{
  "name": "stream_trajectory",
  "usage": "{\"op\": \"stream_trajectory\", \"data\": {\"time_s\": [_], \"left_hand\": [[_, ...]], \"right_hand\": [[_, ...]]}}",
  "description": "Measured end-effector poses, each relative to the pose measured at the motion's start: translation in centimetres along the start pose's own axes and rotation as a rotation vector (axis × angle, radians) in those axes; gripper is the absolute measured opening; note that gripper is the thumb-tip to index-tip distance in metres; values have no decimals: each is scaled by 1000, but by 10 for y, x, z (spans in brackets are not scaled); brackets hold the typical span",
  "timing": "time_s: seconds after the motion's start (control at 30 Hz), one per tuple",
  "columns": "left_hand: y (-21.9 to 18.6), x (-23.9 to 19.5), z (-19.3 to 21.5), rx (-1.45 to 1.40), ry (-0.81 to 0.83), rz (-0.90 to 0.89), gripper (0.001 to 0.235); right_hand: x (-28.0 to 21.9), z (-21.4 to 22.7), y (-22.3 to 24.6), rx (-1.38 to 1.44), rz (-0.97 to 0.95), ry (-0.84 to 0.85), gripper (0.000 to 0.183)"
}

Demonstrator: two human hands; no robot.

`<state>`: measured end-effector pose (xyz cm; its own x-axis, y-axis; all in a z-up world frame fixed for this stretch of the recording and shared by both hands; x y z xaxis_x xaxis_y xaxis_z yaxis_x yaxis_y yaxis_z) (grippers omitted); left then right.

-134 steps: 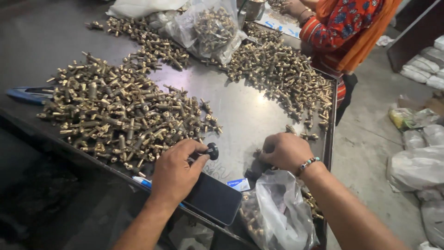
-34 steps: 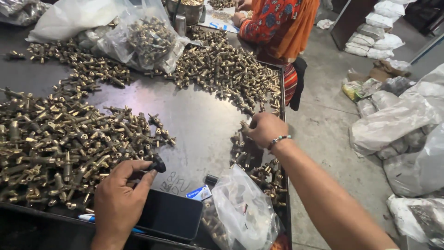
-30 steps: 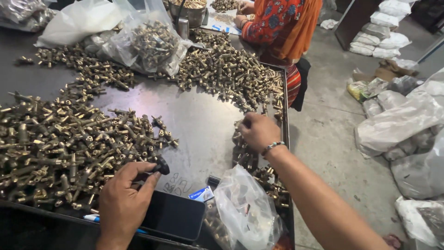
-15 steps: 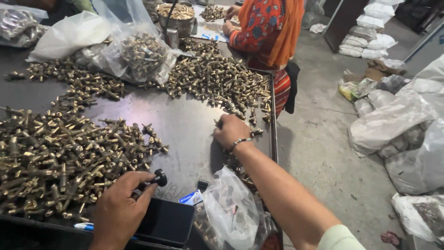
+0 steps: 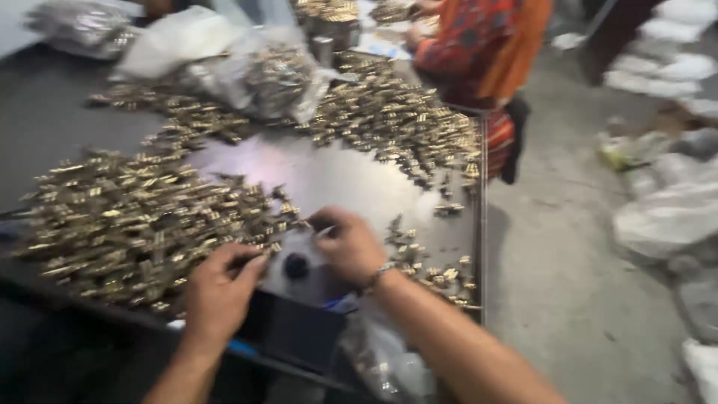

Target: The person repeatedly picks small brass-colored metal parts from a table, inserts them into a black rubber stopper, and places the assembled units into a clear plastic bag. The process is continuous and repetitive throughout the clip.

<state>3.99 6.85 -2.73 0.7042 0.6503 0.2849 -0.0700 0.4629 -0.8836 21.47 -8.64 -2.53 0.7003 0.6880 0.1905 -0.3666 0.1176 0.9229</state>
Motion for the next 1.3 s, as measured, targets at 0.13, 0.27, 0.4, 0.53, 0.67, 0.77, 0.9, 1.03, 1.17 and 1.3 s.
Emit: {"op": "stream_trajectory", "data": {"time_s": [0.13, 0.27, 0.4, 0.53, 0.67, 0.77, 0.9, 1.03, 1.17, 1.3], "left_hand": [[-21, -5, 7, 128, -35, 136, 14], [-33, -5, 19, 195, -9, -13, 17], [-57, -1, 15, 349, 43, -236, 20], [-69, 6, -22, 500, 108, -245, 24], [-57, 10, -53, 629, 243, -246, 32], [-59, 6, -58, 668, 303, -302, 21], [-48, 7, -51, 703, 347, -263, 14], [-61, 17, -11, 547, 301, -86, 17], [-65, 14, 48, 442, 8, -55, 14], [-48, -7, 69, 452, 61, -48, 16]], "right_hand": [[-4, 22, 4, -48, -7, -103, 27], [-15, 13, 29, -134, -24, 3, 29], [-15, 3, 25, -226, -34, 46, 30], [-11, 15, 8, -109, 9, -112, 28], [-14, 21, 16, -5, 76, -189, 25], [-12, 19, 17, 19, 83, -164, 25], [-3, 8, 25, -28, 44, -56, 27], [5, -8, 26, -98, 149, 50, 30], [-2, -31, 55, -336, 305, 262, 37], [-6, -51, 63, -556, 455, 378, 35]]}}
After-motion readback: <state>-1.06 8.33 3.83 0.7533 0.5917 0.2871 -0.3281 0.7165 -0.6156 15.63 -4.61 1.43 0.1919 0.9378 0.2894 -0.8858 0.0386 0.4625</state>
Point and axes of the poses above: each hand's wrist, its own x-axis towards the middle knuckle, its own z-axis out of the back of the hand, y = z × x, the point moved 5 cm from there along x, towards the middle knuckle, and after that the axes turned 5 degrees about x, right-handed, at the moved point
